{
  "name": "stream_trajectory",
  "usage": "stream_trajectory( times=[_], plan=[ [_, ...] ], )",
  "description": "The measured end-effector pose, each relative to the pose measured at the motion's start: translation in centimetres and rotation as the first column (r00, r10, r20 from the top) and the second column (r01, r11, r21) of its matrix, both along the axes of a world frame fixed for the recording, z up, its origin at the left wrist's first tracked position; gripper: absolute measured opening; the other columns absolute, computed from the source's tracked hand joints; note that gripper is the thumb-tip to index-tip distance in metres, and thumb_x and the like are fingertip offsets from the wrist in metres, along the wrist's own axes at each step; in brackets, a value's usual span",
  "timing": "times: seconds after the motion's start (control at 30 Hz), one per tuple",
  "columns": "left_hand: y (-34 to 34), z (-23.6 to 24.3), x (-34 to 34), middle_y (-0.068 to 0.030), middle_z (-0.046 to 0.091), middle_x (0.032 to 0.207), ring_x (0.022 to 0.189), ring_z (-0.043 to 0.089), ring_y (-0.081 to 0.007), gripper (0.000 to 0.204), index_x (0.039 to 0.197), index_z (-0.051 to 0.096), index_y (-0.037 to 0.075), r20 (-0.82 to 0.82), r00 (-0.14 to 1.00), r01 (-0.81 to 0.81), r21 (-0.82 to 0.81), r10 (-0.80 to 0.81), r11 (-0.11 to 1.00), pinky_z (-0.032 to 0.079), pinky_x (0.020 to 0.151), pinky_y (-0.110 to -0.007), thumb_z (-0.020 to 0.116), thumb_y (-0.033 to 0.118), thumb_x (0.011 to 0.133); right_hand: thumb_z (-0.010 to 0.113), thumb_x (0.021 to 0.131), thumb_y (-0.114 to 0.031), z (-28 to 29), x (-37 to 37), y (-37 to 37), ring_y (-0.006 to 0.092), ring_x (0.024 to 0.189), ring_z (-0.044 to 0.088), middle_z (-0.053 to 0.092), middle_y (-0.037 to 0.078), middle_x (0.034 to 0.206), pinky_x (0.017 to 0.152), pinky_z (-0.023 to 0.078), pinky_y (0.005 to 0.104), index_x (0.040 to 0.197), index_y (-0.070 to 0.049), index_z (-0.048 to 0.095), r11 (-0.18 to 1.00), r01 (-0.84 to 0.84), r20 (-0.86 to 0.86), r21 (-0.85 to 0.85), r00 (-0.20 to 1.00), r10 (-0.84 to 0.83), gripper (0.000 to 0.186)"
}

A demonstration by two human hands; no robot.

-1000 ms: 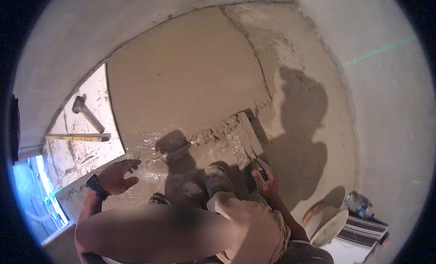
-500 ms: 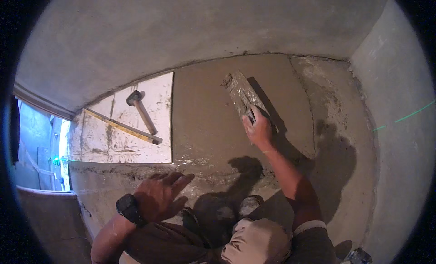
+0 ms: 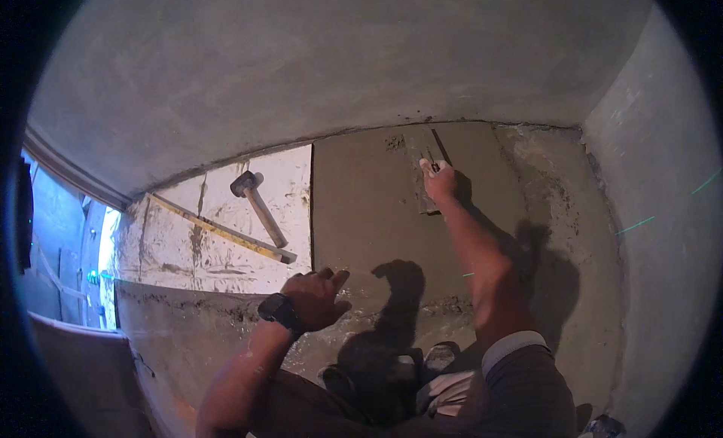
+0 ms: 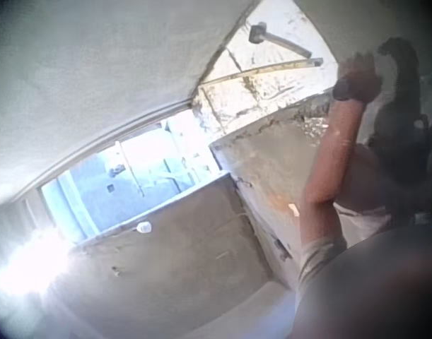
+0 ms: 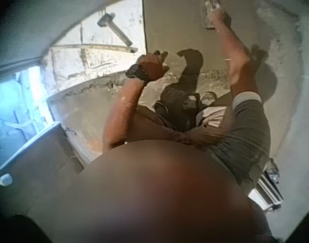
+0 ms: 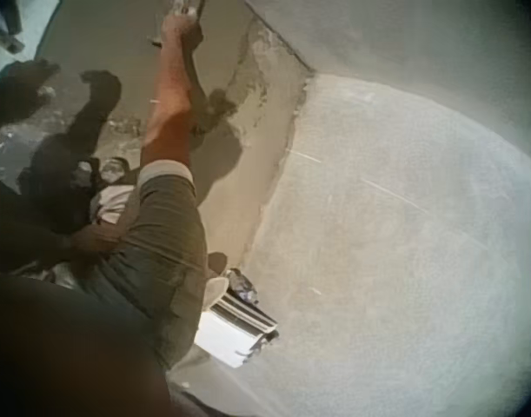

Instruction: Smoothing and leveling wet concrete on a floor using a hand trowel.

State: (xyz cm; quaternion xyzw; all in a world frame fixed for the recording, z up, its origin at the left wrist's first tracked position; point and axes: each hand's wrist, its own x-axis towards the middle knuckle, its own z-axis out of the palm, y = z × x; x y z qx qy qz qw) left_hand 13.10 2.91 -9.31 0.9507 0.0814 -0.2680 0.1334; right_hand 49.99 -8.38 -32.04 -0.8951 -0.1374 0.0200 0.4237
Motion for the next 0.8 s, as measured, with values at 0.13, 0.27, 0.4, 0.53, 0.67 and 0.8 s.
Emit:
stream_trajectory(
  times=[0.13,0.27,0.4,0.53,0.67,0.8],
  plan=[
    [0.3,1.0,-1.1,-0.0234,0.062,0.124,0.103,0.068,-0.0415,0.062,0.142,0.048,0.007,0.055,0.998,0.04,-0.062,-0.036,0.997,0.054,0.089,-0.051,0.061,0.044,0.094,0.071,0.096,-0.043,-0.1,-4.7,4.9,0.0094,0.048,0.049,0.057,0.002,0.069,0.042,0.04,0.0282,0.113,-0.004,0.065,0.87,0.266,-0.489,0.416,0.872,-0.033,0.043],
    [1.6,0.7,-2.6,-0.0231,0.063,0.122,0.103,0.068,-0.0418,0.063,0.143,0.047,0.006,0.127,0.992,0.038,-0.11,-0.024,0.993,0.054,0.088,-0.051,0.061,0.044,0.094,0.071,0.096,-0.037,-0.7,-7.4,8.6,0.0095,0.047,0.047,0.055,0.0,0.065,0.041,0.038,0.0274,0.115,-0.003,0.065,0.85,0.21,-0.502,0.483,0.862,0.072,0.039],
    [2.5,0.4,-3.3,-0.023,0.063,0.122,0.103,0.067,-0.0421,0.064,0.143,0.047,0.006,0.077,0.997,0.031,-0.122,-0.022,0.992,0.054,0.088,-0.051,0.061,0.044,0.094,0.072,0.096,-0.036,-1.0,-9.9,13.0,0.009,0.047,0.046,0.055,-0.001,0.065,0.041,0.038,0.0275,0.113,-0.004,0.066,0.868,0.13,-0.537,0.478,0.826,0.172,0.037],
    [2.6,-0.1,-3.2,-0.0234,0.063,0.122,0.103,0.067,-0.0424,0.064,0.143,0.047,0.006,0.13,0.989,0.087,-0.166,-0.066,0.982,0.055,0.088,-0.051,0.061,0.044,0.095,0.072,0.095,-0.04,-4.3,-10.2,15.6,0.0138,0.053,0.054,0.061,0.004,0.07,0.049,0.046,0.0327,0.114,-0.003,0.066,0.931,-0.025,-0.312,0.365,0.939,0.148,0.043],
    [2.8,-0.5,-3.7,-0.0243,0.064,0.122,0.101,0.067,-0.0434,0.064,0.142,0.049,0.005,0.173,0.982,0.104,-0.182,-0.072,0.978,0.055,0.087,-0.052,0.061,0.045,0.095,0.069,0.094,-0.048,-4.3,-13.1,17.3,0.036,0.088,0.07,0.07,0.021,0.09,0.077,0.055,0.0444,0.117,0.0,0.064,0.968,-0.168,0.068,0.187,0.985,0.158,0.053],
    [2.6,-0.2,-3.7,-0.0247,0.064,0.121,0.1,0.067,-0.044,0.064,0.142,0.049,0.006,0.159,0.986,0.086,-0.211,-0.053,0.974,0.056,0.085,-0.052,0.062,0.046,0.094,0.066,0.094,-0.049,-1.2,-13.7,16.5,0.0473,0.109,0.063,0.067,0.027,0.115,0.091,0.051,0.0506,0.124,-0.002,0.063,0.982,-0.172,-0.173,0.075,0.968,0.183,0.056]
  ],
)
